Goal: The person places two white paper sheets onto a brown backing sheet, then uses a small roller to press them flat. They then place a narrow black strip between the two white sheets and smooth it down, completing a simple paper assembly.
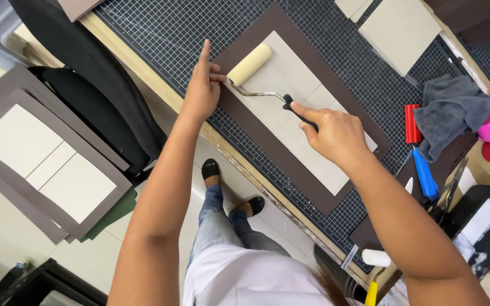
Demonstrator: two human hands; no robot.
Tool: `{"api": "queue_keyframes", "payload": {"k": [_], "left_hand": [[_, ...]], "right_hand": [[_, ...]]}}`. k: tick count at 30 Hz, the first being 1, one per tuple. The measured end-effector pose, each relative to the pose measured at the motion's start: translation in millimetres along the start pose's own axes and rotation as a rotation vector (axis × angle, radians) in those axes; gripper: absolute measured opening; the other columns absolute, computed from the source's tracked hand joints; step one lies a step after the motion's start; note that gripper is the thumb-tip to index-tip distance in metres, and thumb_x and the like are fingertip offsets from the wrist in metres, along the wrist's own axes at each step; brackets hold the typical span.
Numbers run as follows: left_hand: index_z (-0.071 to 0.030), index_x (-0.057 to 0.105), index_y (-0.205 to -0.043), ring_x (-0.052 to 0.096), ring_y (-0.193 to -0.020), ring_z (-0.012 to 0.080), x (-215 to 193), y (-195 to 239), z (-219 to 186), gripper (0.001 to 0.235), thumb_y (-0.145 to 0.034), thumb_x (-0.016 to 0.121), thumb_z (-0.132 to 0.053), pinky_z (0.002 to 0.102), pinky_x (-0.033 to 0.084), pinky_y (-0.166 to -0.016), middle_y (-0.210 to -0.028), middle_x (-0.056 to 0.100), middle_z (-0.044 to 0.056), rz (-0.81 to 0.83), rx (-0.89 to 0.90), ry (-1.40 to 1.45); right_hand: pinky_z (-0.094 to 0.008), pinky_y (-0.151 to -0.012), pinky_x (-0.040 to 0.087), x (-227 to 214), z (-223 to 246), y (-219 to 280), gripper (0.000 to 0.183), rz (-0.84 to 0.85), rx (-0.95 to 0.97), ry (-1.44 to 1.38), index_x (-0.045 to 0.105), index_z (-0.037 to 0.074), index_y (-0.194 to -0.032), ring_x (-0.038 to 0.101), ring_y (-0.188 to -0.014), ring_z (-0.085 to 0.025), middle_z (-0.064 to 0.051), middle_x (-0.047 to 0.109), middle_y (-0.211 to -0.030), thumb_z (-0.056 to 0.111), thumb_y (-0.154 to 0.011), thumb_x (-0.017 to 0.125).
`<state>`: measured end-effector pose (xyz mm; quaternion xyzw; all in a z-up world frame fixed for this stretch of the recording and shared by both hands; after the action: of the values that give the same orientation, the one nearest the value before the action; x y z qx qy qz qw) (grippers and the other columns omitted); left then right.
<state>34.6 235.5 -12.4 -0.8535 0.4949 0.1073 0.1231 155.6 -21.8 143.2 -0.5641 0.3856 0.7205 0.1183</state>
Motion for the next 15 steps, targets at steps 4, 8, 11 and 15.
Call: {"api": "queue_keyframes", "payload": {"k": [4,8,11,15], "left_hand": [[-0.023,0.008,-0.166,0.07,-0.109,0.0206,6.8,4.5,-8.4,0.085,-0.102,0.051,0.012,0.035,0.055,-0.096,-0.123,0.054,0.013,-0.083,0.025,-0.042],[-0.019,0.018,-0.165,0.058,-0.091,0.0197,6.2,4.8,-5.7,0.086,-0.097,0.064,0.009,0.036,0.052,-0.085,-0.105,0.064,0.005,-0.278,-0.017,-0.2],[-0.019,0.017,-0.165,0.058,-0.086,0.0192,9.4,8.3,-6.3,0.09,-0.095,0.067,0.008,0.038,0.05,-0.088,-0.091,0.069,-0.001,-0.305,-0.014,-0.294],[-0.017,0.016,-0.164,0.061,-0.081,0.0151,7.5,-0.3,-0.3,0.093,-0.091,0.07,0.005,0.033,0.052,-0.075,-0.087,0.073,-0.004,-0.299,-0.146,-0.236]], "right_hand": [[-0.052,-0.071,0.054,5.7,-4.5,6.4,0.052,-0.028,-0.014,-0.02,0.054,0.046,-0.149,0.069,-0.097,-0.032,0.005,0.074,-0.119,0.032,-0.099,0.054],[-0.051,-0.068,0.053,1.0,-2.7,5.0,0.053,0.008,0.0,0.015,0.052,0.047,-0.151,0.068,-0.088,-0.033,0.0,0.073,-0.098,0.032,-0.1,0.054],[-0.051,-0.069,0.053,1.5,-1.2,4.5,0.053,0.017,0.008,0.023,0.052,0.047,-0.151,0.068,-0.09,-0.032,-0.001,0.073,-0.097,0.033,-0.1,0.054],[-0.049,-0.072,0.053,-1.6,0.3,0.8,0.053,0.008,0.013,0.009,0.052,0.047,-0.15,0.068,-0.097,-0.03,0.002,0.074,-0.105,0.033,-0.1,0.053]]}}
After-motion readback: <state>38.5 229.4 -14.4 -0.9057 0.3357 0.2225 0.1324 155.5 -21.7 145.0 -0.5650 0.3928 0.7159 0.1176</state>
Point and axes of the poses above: each hand's wrist, its own y-axis away from the middle knuckle, its own x-axis out of the palm, z = x × y, the point moved 4 cm from there along -y, towards the middle knuckle
